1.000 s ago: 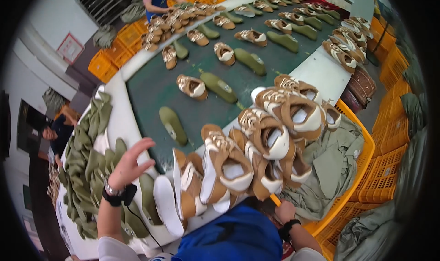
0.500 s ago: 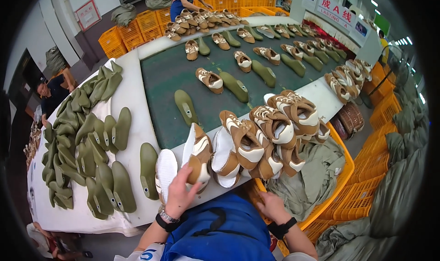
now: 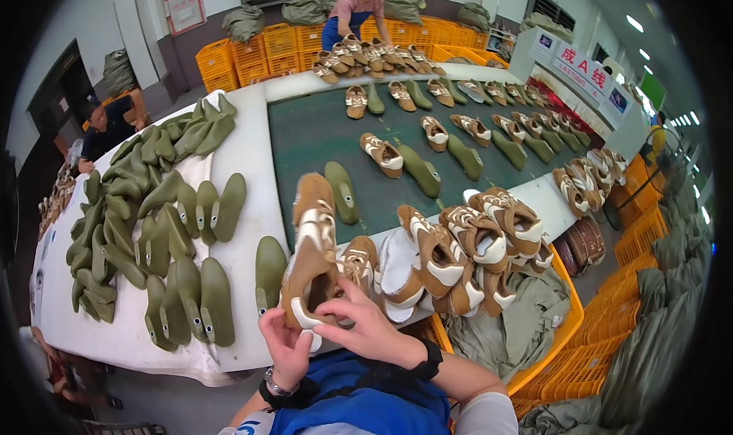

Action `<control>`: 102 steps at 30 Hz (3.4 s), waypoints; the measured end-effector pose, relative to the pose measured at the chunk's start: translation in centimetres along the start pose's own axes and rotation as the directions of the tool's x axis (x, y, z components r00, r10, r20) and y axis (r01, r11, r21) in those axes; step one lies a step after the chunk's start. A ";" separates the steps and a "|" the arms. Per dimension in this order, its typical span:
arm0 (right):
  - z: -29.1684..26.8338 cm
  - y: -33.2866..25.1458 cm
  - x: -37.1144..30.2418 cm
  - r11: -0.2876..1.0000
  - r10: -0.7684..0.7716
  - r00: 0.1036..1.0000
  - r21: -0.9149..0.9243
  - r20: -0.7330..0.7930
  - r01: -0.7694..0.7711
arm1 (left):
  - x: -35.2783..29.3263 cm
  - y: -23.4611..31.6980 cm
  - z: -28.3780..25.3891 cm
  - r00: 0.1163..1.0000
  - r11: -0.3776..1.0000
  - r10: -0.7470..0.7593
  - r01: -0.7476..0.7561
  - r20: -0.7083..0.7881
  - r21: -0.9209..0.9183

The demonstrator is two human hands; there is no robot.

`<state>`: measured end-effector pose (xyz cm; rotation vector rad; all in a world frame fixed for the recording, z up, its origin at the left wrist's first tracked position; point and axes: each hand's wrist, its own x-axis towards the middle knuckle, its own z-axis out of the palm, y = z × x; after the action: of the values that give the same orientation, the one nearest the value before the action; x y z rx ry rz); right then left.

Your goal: Assembling shoe uppers onto green plastic lasts on a conveyor belt in a factory setting.

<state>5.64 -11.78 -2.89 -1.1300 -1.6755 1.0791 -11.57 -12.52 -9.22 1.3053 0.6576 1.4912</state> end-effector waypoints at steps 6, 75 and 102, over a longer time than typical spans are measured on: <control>2.3 -1.4 1.4 0.829 -0.307 0.951 -0.495 -0.018 0.258 | 4.3 3.4 -2.0 0.992 0.877 0.043 0.019 -0.118 0.480; 2.1 0.5 2.9 0.948 -0.317 0.843 -0.177 -0.433 0.266 | 6.1 4.9 0.0 0.930 0.757 0.100 -0.302 0.354 0.579; -9.8 7.9 -12.0 0.809 0.523 0.848 -0.365 0.086 -0.462 | 14.2 5.0 -4.8 0.990 0.756 -0.111 0.026 0.089 0.654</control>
<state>19.79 -19.44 -9.43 -1.8128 -1.7979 1.2781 -16.42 -0.24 -0.46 1.8589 1.2033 1.1322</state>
